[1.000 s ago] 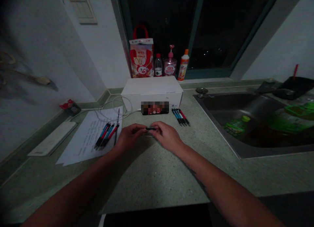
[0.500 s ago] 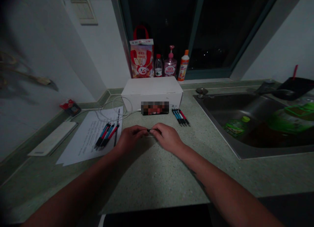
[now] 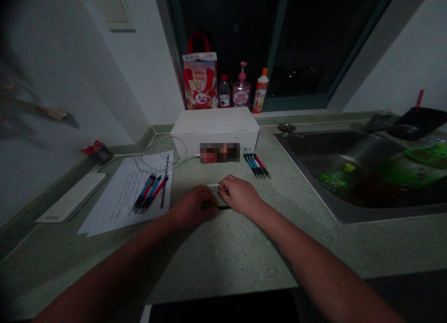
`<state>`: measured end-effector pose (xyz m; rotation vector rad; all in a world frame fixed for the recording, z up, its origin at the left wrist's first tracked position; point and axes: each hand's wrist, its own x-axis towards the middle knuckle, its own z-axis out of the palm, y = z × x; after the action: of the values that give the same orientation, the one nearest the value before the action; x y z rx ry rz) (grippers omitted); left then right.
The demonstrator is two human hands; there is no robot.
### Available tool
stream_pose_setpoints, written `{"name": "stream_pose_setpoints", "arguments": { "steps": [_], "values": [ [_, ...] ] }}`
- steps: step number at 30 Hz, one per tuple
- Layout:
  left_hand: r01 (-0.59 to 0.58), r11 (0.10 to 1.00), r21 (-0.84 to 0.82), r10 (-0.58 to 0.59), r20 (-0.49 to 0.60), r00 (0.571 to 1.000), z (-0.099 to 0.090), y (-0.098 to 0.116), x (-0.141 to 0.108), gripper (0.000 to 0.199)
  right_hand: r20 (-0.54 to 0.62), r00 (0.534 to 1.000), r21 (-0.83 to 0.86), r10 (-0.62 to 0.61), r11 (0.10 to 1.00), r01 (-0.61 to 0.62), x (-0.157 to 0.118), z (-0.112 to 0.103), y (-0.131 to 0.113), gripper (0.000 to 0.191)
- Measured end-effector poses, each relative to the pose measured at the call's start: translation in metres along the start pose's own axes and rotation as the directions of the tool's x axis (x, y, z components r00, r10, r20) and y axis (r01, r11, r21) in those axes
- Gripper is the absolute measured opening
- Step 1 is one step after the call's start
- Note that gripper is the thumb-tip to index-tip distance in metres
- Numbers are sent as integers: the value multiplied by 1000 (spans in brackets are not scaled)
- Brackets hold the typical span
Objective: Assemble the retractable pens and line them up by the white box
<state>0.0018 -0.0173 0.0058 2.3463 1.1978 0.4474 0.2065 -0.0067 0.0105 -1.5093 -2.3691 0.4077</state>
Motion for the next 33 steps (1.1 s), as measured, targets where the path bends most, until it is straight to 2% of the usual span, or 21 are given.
{"name": "stream_pose_setpoints", "arguments": {
  "steps": [4,7,14,20,27,33],
  "values": [
    [188,980,58,-177,-156,972,-5,-9,6,11,49,999,-75,2,997,2,0,-1,0,13],
    [251,961,119,-223,-209,952,-8,-14,9,14,69,998,-110,9,994,-2,0,-2,-2,14],
    [240,944,226,-211,-146,967,-6,-15,11,17,73,997,-155,11,988,0,0,-3,-2,15],
    [267,934,237,-248,-107,963,-14,-14,9,18,72,997,-190,37,981,-23,1,-4,-2,19],
    [241,935,261,-230,-69,971,-19,-12,6,20,72,997,-195,18,981,-4,0,-2,0,19],
    [258,933,250,-247,-76,966,-16,-11,6,19,82,997,-198,14,980,3,1,-1,0,19]
  ]
}}
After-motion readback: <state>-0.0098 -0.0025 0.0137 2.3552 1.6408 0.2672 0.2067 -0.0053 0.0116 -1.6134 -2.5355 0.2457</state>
